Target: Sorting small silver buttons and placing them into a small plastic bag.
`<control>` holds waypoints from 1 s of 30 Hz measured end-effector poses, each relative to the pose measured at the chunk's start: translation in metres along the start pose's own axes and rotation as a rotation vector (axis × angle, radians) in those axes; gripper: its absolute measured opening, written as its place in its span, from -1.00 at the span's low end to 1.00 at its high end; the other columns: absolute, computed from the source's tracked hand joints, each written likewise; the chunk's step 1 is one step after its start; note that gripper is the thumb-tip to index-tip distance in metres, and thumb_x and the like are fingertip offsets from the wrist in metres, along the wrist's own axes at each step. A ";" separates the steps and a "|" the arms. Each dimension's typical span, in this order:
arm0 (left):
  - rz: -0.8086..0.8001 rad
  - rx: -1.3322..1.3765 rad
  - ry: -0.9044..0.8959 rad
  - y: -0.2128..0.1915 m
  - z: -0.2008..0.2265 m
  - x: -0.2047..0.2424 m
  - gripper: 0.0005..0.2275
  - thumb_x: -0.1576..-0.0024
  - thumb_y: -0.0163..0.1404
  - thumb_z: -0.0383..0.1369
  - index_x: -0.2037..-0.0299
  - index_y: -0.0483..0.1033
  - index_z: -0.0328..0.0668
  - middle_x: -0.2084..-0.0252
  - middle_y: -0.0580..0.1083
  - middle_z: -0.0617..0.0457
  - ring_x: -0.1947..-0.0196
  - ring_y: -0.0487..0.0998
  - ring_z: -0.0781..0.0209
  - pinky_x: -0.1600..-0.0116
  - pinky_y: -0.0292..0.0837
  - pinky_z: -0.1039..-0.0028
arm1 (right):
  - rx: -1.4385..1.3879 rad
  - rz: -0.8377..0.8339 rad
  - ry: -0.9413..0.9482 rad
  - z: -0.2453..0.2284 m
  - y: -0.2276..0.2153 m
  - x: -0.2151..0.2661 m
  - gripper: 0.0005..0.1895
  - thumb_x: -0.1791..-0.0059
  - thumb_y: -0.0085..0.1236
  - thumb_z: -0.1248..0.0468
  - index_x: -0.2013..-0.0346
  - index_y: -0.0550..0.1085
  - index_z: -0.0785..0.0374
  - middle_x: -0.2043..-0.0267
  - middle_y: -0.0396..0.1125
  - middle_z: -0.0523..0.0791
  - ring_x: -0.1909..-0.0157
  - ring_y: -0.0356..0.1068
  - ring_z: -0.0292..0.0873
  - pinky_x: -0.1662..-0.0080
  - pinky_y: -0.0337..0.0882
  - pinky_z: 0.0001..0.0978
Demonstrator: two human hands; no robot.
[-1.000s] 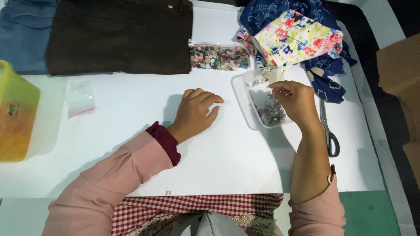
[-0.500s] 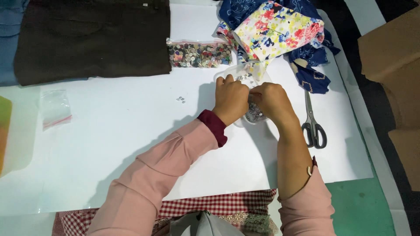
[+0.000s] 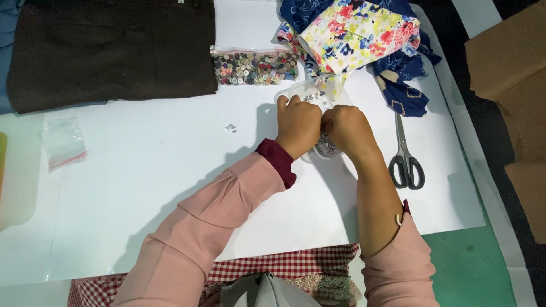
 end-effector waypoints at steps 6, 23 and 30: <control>0.033 0.016 0.029 0.000 0.002 0.000 -0.85 0.04 0.13 -0.62 0.63 0.54 -0.26 0.69 0.34 0.01 0.21 0.44 -0.03 -0.21 -0.11 -0.03 | 0.008 -0.024 0.008 0.001 0.000 0.000 -0.81 0.12 0.22 0.46 0.27 0.66 0.22 0.45 0.48 -0.01 0.31 0.54 0.03 0.21 0.59 -0.22; 0.055 0.254 -0.025 -0.026 -0.003 0.001 -0.89 -0.03 0.22 -0.40 0.25 0.69 -0.05 0.49 0.55 0.12 0.24 0.53 0.09 -0.22 -0.05 -0.13 | -0.761 0.043 0.251 0.009 -0.029 0.002 -0.85 0.09 0.27 0.46 0.23 0.61 0.33 0.40 0.49 0.03 0.30 0.48 -0.18 0.14 0.53 -0.37; 0.046 0.346 -0.046 -0.043 0.001 0.002 -0.84 -0.12 0.16 -0.41 0.11 0.67 0.02 0.39 0.62 0.19 0.16 0.56 0.17 -0.29 -0.05 -0.06 | -1.054 0.081 0.289 0.015 -0.031 0.003 -0.82 0.08 0.30 0.49 0.19 0.55 0.47 0.36 0.46 0.06 0.27 0.54 -0.16 0.15 0.61 -0.39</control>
Point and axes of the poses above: each hand's wrist, its own x-axis away from the middle knuckle, its own y-axis out of the palm, z = x × y, the point moved 5 cm from there along -x, towards the middle knuckle
